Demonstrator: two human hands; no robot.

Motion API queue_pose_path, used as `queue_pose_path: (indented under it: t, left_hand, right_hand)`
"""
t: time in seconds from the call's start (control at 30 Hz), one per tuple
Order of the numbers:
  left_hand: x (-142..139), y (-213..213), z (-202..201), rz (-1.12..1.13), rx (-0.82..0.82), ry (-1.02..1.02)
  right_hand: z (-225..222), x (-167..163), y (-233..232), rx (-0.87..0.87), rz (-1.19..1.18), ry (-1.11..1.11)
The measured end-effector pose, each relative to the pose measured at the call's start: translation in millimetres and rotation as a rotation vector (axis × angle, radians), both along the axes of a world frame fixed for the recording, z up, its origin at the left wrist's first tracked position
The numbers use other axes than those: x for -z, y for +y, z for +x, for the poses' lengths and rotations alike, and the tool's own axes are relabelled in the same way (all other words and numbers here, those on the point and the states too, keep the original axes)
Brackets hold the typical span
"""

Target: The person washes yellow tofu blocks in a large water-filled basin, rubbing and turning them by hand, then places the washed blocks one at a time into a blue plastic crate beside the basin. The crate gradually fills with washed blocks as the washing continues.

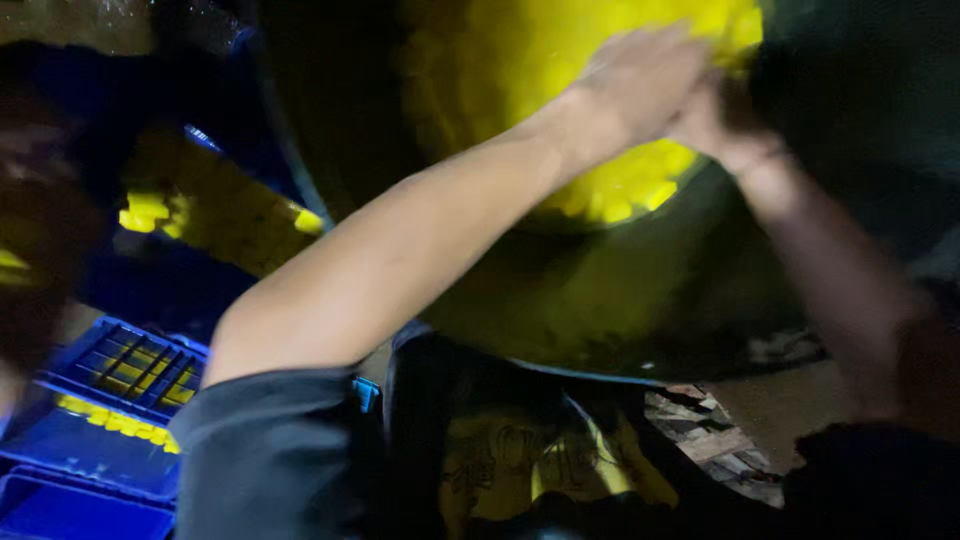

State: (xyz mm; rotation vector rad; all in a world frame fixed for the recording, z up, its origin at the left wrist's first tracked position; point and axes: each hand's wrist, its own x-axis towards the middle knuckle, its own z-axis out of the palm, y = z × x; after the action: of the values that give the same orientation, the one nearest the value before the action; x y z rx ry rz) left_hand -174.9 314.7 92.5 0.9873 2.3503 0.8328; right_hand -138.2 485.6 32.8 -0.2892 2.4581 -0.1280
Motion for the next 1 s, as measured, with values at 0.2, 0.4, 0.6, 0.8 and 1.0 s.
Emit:
queue_pose_path:
  t: [0.2, 0.4, 0.6, 0.8, 1.0]
  left_hand:
    - [197.8, 33.3, 83.8, -0.66, 0.033, -0.279]
    - [213.7, 33.1, 101.5, -0.8, 0.044, -0.347]
    - [219.9, 7.8, 86.0, -0.774, 0.086, -0.405]
    - [231.8, -3.4, 84.0, -0.721, 0.069, -0.437]
    - [208.7, -18.6, 22.0, -0.387, 0.023, -0.652]
  right_hand:
    - [27.0, 90.4, 47.2, -0.138, 0.095, 0.232]
    - [6.3, 98.1, 45.0, -0.081, 0.139, 0.278]
    - [-25.0, 106.5, 64.8, 0.025, -0.001, -0.21]
    - [-104.0, 99.8, 82.7, 0.48, -0.399, -0.579]
    - [-160.1, 99.8, 40.6, 0.266, -0.388, -0.072]
